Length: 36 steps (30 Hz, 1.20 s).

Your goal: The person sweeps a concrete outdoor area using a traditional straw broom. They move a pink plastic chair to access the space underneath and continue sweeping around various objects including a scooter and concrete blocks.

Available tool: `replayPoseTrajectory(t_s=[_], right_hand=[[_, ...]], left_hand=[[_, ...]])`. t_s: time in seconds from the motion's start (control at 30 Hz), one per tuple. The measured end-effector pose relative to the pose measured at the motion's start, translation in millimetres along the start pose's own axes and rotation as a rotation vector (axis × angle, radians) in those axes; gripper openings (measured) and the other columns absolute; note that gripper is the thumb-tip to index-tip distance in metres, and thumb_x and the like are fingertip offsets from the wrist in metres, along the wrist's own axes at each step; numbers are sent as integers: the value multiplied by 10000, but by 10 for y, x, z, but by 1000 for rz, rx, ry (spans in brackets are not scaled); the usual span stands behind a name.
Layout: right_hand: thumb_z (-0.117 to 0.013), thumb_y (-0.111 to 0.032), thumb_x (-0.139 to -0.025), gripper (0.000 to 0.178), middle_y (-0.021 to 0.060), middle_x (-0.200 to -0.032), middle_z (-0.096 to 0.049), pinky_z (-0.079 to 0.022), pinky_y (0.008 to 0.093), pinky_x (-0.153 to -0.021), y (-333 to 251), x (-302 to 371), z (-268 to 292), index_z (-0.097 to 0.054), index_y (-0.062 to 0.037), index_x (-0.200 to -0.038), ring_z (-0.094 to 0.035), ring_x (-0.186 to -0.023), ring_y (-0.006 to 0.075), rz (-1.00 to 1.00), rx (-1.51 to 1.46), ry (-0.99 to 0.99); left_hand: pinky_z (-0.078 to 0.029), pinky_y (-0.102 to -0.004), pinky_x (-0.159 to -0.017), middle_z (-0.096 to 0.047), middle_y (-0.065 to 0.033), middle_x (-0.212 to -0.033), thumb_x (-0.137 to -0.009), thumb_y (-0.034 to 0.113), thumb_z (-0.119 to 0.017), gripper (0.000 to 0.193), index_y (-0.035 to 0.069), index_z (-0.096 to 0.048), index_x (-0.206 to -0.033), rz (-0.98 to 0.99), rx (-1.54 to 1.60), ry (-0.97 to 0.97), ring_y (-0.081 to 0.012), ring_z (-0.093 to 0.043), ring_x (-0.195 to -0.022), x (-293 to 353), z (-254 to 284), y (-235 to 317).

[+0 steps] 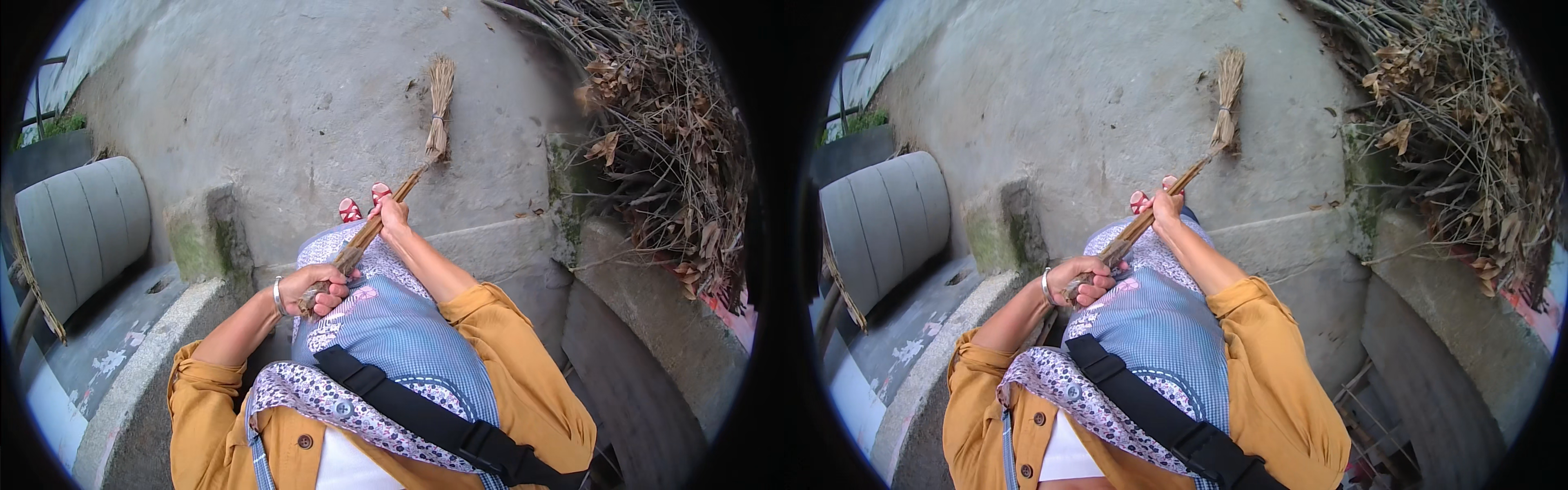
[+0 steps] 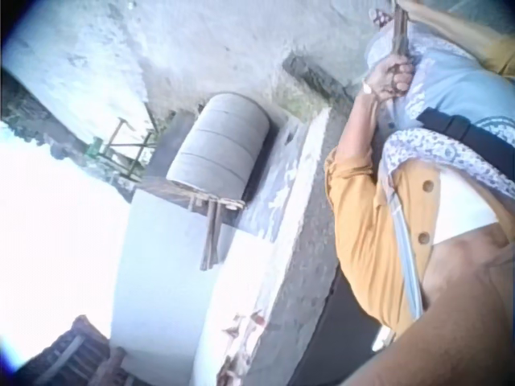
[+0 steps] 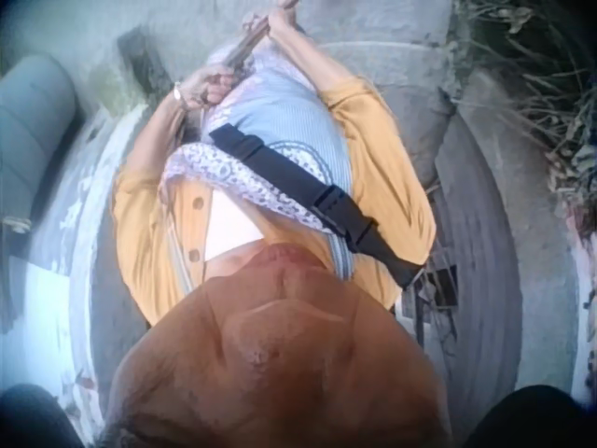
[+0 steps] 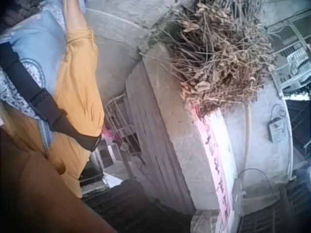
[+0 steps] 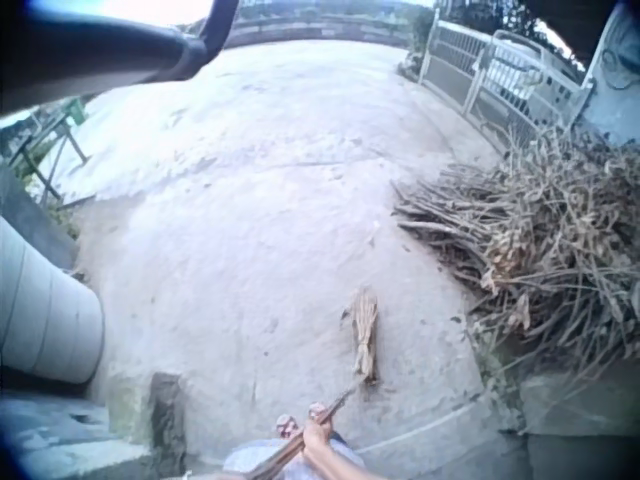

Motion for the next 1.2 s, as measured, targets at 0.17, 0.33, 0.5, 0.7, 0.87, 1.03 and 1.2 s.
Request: replayPoseTrajectory(t_s=[0.17, 0.33, 0.5, 0.7, 0.87, 1.03, 1.2], right_hand=[[-367, 12, -727, 153, 92, -461, -417, -401, 313, -311, -65, -496, 290, -426, 11, -585, -418, -325, 190, -30, 161, 98], [-311, 8, -741, 94, 119, -499, -423, -426, 335, -338, 350, -543, 5, -382, 32, -797, -445, -362, 215, -191, 240, 25], [-374, -16, -725, 143, 98, -472, -414, -413, 321, -355, 598, -631, -267, -420, 1, -590, -436, -369, 200, -175, 30, -105], [-470, -58, -729, 101, 31, -475, -371, -380, 287, -343, -77, 104, -52, -427, -58, -637, -374, -365, 129, -58, -239, -165], [-405, -21, -754, 85, 62, -481, -418, -385, 307, -304, 13, -516, 280, -438, 4, -680, -422, -341, 159, -100, 79, 125], [-375, -8, -719, 77, 91, -479, -404, -412, 320, -347, 296, -498, -94, -420, 15, -661, -431, -372, 190, -189, 90, -2], [-422, -38, -695, 105, 87, -477, -411, -417, 320, -363, 161, -278, -349, -411, -5, -596, -435, -378, 193, -32, -54, -131]], left_hand=[[-291, -168, -290, -359, -16, -620, -791, 76, -390, 241, -35, -367, -1004, -52, 293, -141, -45, -324, -394, -534, 209, 55], [-293, -173, -286, -365, -25, -616, -788, 77, -387, 237, -64, -372, -978, -189, 409, -39, -51, -329, -380, -413, 319, 17], [-286, -178, -295, -359, -16, -610, -780, 61, -372, 239, -22, -367, -1003, -225, 209, 88, -49, -325, -391, -93, 179, 65], [-301, -203, -318, -361, -4, -597, -756, 45, -410, 278, 36, -349, -1027, -102, -168, 111, -53, -326, -398, -113, -165, -93], [-290, -167, -294, -345, -9, -607, -776, 53, -386, 260, -24, -351, -1023, -137, 219, -48, -41, -322, -402, -480, 131, -8], [-282, -171, -286, -343, -14, -610, -782, 52, -367, 215, -33, -366, -979, -229, 245, 44, -48, -319, -401, -321, 197, 42], [-281, -179, -321, -349, 0, -601, -759, 60, -400, 231, 25, -355, -983, -191, -31, 111, -45, -320, -406, 24, -81, 97]])
Point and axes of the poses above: each hand's wrist, its own x-axis away from the middle knuckle, its own z-axis out of the back of the hand, y = z × x, the point moved 4 cm from there along -x, towards the middle knuckle
